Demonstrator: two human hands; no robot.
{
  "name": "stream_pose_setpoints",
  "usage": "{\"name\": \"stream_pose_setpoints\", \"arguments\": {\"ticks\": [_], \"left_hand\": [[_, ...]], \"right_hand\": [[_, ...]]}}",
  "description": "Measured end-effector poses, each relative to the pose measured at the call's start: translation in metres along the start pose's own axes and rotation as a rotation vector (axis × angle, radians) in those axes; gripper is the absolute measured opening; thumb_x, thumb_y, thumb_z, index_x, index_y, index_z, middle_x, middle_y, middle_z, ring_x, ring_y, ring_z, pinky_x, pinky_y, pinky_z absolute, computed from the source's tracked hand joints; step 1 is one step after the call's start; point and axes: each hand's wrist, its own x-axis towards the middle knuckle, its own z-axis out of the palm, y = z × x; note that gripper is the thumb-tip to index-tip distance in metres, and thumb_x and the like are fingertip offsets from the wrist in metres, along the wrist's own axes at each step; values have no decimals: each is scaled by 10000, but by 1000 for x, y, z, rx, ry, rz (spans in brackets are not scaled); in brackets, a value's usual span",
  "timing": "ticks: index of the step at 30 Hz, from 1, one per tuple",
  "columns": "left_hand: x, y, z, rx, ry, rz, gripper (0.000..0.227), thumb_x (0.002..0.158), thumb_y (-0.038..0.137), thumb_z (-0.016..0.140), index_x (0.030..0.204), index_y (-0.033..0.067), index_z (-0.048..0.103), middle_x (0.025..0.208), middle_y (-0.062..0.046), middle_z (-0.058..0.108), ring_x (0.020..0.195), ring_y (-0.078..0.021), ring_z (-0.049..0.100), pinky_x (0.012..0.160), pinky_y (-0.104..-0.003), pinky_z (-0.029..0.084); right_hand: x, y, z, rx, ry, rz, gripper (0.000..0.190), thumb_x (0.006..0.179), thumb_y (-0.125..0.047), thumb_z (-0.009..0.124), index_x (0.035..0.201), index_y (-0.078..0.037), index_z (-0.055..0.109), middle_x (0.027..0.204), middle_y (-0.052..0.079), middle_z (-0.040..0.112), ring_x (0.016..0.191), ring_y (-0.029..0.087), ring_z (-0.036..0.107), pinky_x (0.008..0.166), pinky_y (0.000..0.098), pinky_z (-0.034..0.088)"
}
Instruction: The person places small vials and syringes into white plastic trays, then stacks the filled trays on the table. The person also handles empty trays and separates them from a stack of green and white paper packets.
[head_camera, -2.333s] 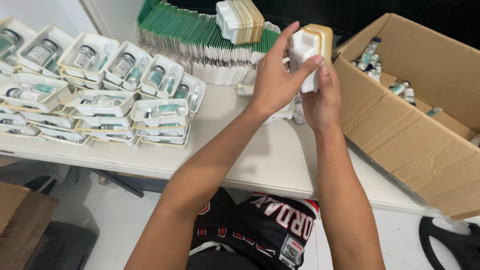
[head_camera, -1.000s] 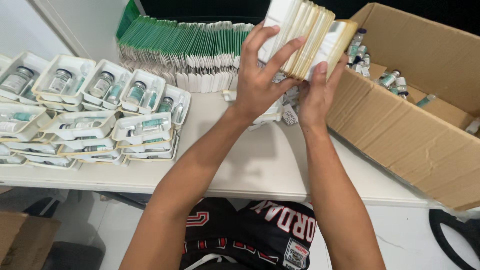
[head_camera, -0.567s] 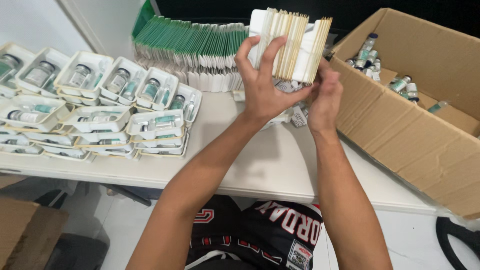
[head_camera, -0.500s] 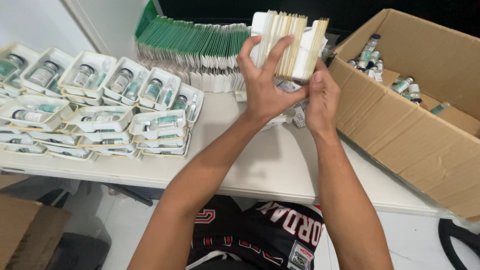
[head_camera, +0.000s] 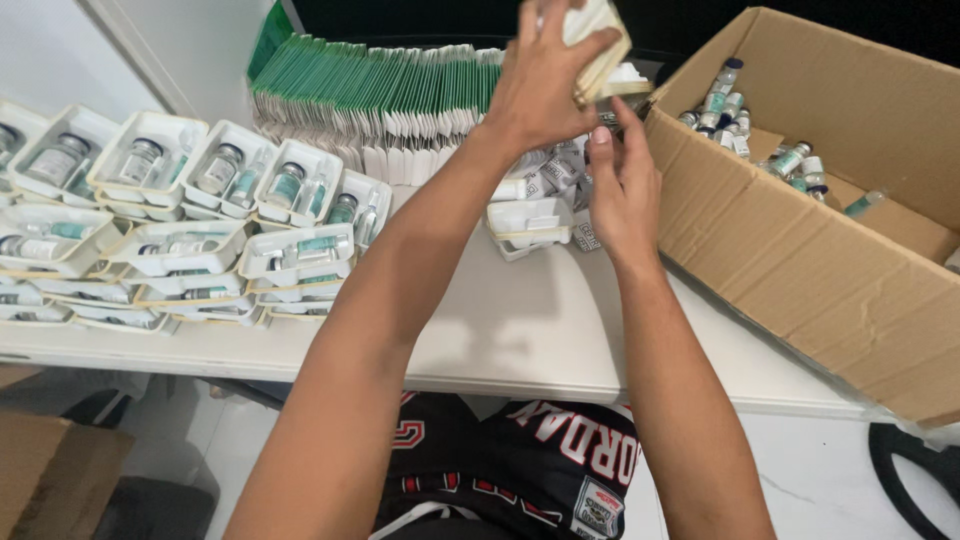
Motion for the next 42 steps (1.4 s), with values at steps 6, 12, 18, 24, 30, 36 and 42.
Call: {"name": "stream_pose_setpoints", "arguments": {"ticks": [6, 12, 18, 24, 30, 36, 42], "left_hand": [[8, -18, 37, -78, -189, 5, 969, 549, 284, 968, 1422, 243, 549, 1471, -189, 421, 1460, -425, 264, 1099, -685, 291], [5, -6, 34, -31, -86, 20, 836, 505, 202, 928, 1291, 165, 644, 1311, -198, 616, 1367, -497, 427, 1073, -733, 283], [-46, 29, -24, 29, -288, -233, 421, 697, 73, 821, 1094, 28, 687, 1121, -225, 663, 1086, -407, 640, 928, -471, 533], [-97, 26, -57, 172, -587, -329, 407, 767, 29, 711, 1154, -37, 604, 1042, -252, 696, 1063, -453, 625, 892, -495, 527], [-121, 12, -51, 169, -638, -407, 383, 769, 7, 691, 1147, 7, 626, 1024, -226, 727, 1001, -384, 699, 853, -482, 563], [-141, -11, -39, 124, -312, -334, 137, 818, 0, 657, 944, 9, 711, 974, -245, 717, 956, -413, 703, 800, -493, 569], [-144, -32, -23, 103, -357, -458, 131, 893, 10, 585, 932, -2, 709, 989, -274, 698, 979, -416, 704, 896, -475, 567]], "right_hand": [[5, 13, 5, 49, 6, -308, 395, 1140, -210, 609, 1457, 12, 527, 1369, 206, 652, 1273, 245, 657, 1030, 346, 554], [3, 5, -5, -203, -16, -205, 215, 911, -99, 687, 1110, -23, 717, 973, 116, 791, 892, 187, 771, 785, 308, 566], [-2, -8, -17, -418, -177, -188, 310, 872, -258, 820, 1098, -55, 760, 1014, 149, 770, 932, 246, 742, 826, 381, 578], [-10, -13, -8, -569, -647, -283, 765, 652, -359, 947, 1318, -112, 661, 1309, 211, 620, 1221, 389, 552, 1008, 472, 428], [-12, -16, -5, -581, -741, -113, 762, 584, -346, 940, 1250, -128, 641, 1236, 166, 635, 1198, 338, 566, 1012, 436, 450], [-9, -9, -10, -581, -685, -147, 712, 654, -320, 892, 1282, -102, 636, 1185, 209, 631, 1154, 360, 593, 995, 419, 466], [26, -21, -11, -765, -1014, -60, 639, 637, -339, 869, 1187, -83, 669, 1152, 174, 690, 1088, 307, 650, 923, 410, 500]]}}
